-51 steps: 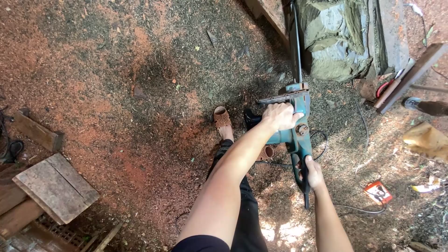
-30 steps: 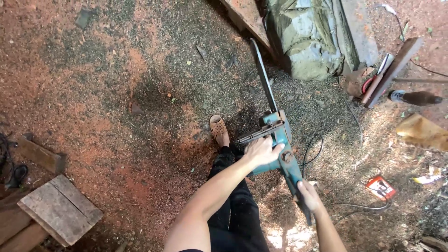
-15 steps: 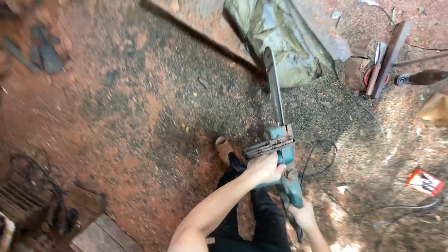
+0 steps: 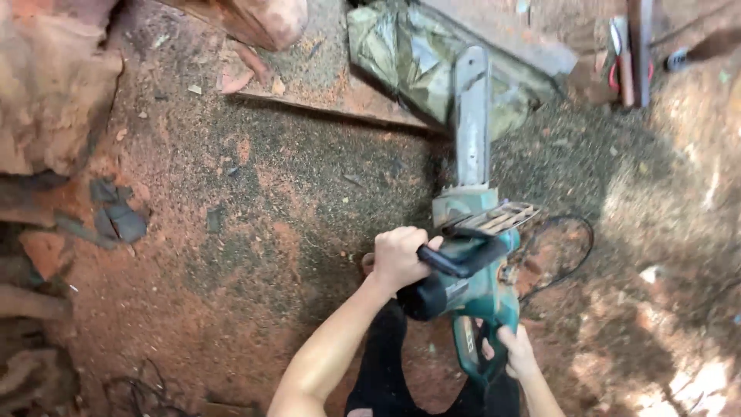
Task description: Using an electric chainsaw to cut and shape a large piece of wood
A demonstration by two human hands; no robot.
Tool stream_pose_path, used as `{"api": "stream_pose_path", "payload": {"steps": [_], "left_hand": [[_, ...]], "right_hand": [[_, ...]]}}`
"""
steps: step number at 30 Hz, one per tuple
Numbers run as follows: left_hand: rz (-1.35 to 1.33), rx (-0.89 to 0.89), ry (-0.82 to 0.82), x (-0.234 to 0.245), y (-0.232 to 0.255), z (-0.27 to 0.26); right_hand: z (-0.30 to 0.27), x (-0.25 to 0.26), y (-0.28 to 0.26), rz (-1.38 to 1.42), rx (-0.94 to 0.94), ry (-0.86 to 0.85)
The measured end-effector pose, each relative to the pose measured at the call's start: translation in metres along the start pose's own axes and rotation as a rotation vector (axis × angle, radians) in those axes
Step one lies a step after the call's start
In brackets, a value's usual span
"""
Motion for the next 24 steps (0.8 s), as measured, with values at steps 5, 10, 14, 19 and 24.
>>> {"api": "stream_pose_path", "payload": {"steps": [5, 10, 14, 19, 24], "left_hand": [[-0.014, -0.045, -0.026, -0.001, -0.022, -0.021], [0.001, -0.057, -0.092, -0.019, -0.03, -0.047], [0.014, -0.026, -0.119, -0.033, -0.026, -0.061], [0.087, 0.022, -0.187, -0.047, -0.016, -0.07], [0.142, 0.075, -0.247, -0.06, -0.009, -0.08]], "right_hand": [[0.029, 0.042, 0.128, 0.141, -0.324, 0.055], [0.039, 0.05, 0.16, 0.155, -0.337, 0.078], [0.044, 0.065, 0.17, 0.207, -0.3, 0.066], [0.059, 0.106, 0.186, 0.227, -0.312, 0.209], [0.065, 0.096, 0.145, 0.165, -0.309, -0.01]]}}
Point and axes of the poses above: each hand's wrist, its own z-axis towards the middle knuckle, its own x-axis out of the back of the hand, y = z × x, the point moved 4 cm from there along z, towards the middle knuckle, and after that the axes turned 14 degrees about y, right-handed, at the moved point
